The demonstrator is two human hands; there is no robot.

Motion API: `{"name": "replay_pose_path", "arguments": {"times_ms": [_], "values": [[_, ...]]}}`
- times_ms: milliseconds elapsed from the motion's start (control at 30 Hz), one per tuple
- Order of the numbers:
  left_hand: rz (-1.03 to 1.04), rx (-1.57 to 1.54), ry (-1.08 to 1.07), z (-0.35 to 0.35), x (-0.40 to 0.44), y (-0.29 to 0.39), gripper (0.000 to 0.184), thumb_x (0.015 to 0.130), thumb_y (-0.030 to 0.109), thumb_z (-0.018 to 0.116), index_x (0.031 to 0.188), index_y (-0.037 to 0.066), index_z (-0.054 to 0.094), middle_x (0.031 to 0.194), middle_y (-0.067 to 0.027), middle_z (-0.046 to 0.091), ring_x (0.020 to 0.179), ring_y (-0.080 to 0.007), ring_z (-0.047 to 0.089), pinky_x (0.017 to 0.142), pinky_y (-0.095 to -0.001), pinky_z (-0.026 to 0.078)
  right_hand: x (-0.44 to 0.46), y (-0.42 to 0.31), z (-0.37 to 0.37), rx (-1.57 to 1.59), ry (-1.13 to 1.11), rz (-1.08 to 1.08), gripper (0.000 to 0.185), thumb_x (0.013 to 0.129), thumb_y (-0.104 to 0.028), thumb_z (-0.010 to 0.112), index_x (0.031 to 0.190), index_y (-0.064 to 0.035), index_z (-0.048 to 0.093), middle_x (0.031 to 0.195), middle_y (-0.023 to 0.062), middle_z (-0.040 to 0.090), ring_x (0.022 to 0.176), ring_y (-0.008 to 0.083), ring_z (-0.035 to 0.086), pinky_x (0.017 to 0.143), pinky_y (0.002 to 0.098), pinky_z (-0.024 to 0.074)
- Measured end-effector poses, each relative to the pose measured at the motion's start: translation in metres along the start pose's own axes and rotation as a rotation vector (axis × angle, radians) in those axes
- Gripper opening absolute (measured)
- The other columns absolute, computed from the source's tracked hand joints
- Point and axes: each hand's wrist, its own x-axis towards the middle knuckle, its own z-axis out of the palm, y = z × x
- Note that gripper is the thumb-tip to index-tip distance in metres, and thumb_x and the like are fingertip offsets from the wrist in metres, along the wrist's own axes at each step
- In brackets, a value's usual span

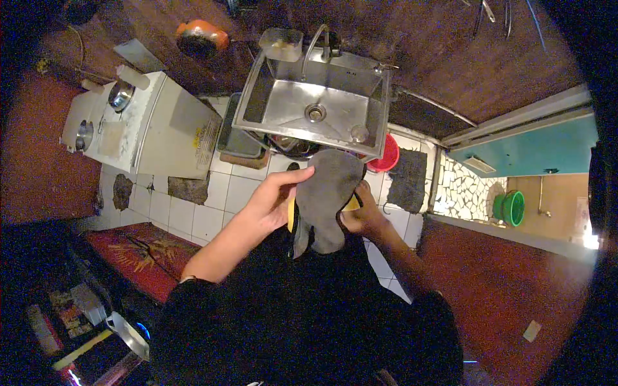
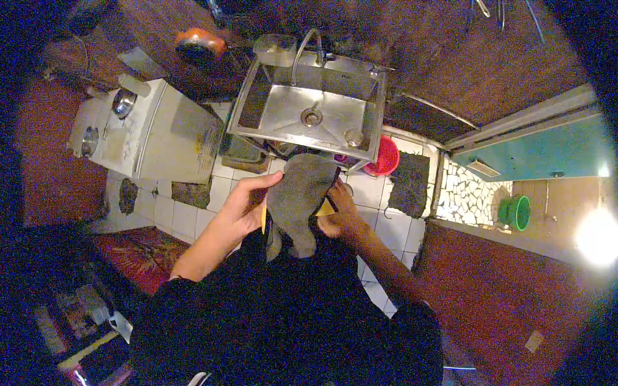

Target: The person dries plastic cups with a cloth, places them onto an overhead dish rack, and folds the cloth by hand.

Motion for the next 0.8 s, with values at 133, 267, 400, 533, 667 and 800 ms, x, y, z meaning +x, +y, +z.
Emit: {"name": "replay_pose_path", "arguments": {"times_ms": [133,267,400,533,667,800], "values": [[-0.014,-0.217,-0.055,-0.025,0.017,-0.005,0.030,0.094,0.009,0.059,0.120,-0.005,0.057,0.117,-0.0170,0.066,0.108,-0.0262,0.066,0.097,-0.0415,0.053,0.008,0.006,-0.001,-0.138,-0.115,-0.108,0.065,0.073,-0.029,0.069,0.131,-0.0053,0.052,0.134,0.0176,0.054,0.127,0.0383,0.046,0.110,0.0465,0.0340],[0.015,-0.243,0.053,-0.042,0.014,-0.009,0.028,0.095,0.009,0.060,0.118,-0.006,0.058,0.116,-0.0173,0.066,0.107,-0.0255,0.066,0.094,-0.0406,0.055,0.016,-0.010,-0.006,-0.020,-0.153,-0.092,0.071,0.076,-0.037,0.069,0.134,-0.0023,0.047,0.134,0.0191,0.053,0.127,0.0369,0.048,0.110,0.0476,0.0345],[0.108,0.053,0.014,0.011,-0.039,0.014,0.033,0.092,0.007,0.064,0.121,-0.006,0.056,0.119,-0.0167,0.064,0.107,-0.0227,0.066,0.092,-0.0372,0.055,0.001,0.019,0.022,0.707,-0.255,0.313,0.074,0.078,-0.045,0.067,0.134,-0.0010,0.045,0.137,0.0186,0.052,0.129,0.0365,0.048,0.111,0.0489,0.0337],[1.093,1.165,0.034,0.020,-0.031,0.005,0.058,0.081,-0.003,0.061,0.137,0.000,0.045,0.138,-0.0167,0.052,0.130,-0.0286,0.048,0.114,-0.0404,0.033,0.018,-0.030,-0.012,0.397,-0.333,0.129,0.070,0.076,-0.026,0.079,0.134,0.0000,0.050,0.142,0.0132,0.050,0.131,0.0275,0.048,0.111,0.0420,0.0355],[1.069,1.763,-0.099,-0.003,-0.005,-0.014,0.053,0.087,0.008,0.060,0.136,-0.002,0.043,0.138,-0.0241,0.049,0.132,-0.0385,0.046,0.111,-0.0426,0.034,0.003,0.013,0.014,0.029,-0.374,-0.318,0.068,0.077,-0.025,0.078,0.135,-0.0033,0.050,0.142,0.0157,0.049,0.134,0.0304,0.043,0.113,0.0437,0.0308],[0.652,1.392,0.006,0.003,-0.006,0.001,0.064,0.085,0.013,0.071,0.140,0.000,0.040,0.141,-0.0207,0.048,0.135,-0.0307,0.044,0.111,-0.0389,0.033,0.009,-0.029,-0.004,0.251,-0.280,-0.064,0.068,0.076,-0.024,0.076,0.135,-0.0033,0.050,0.138,0.0160,0.052,0.131,0.0337,0.046,0.113,0.0455,0.0306]]}}
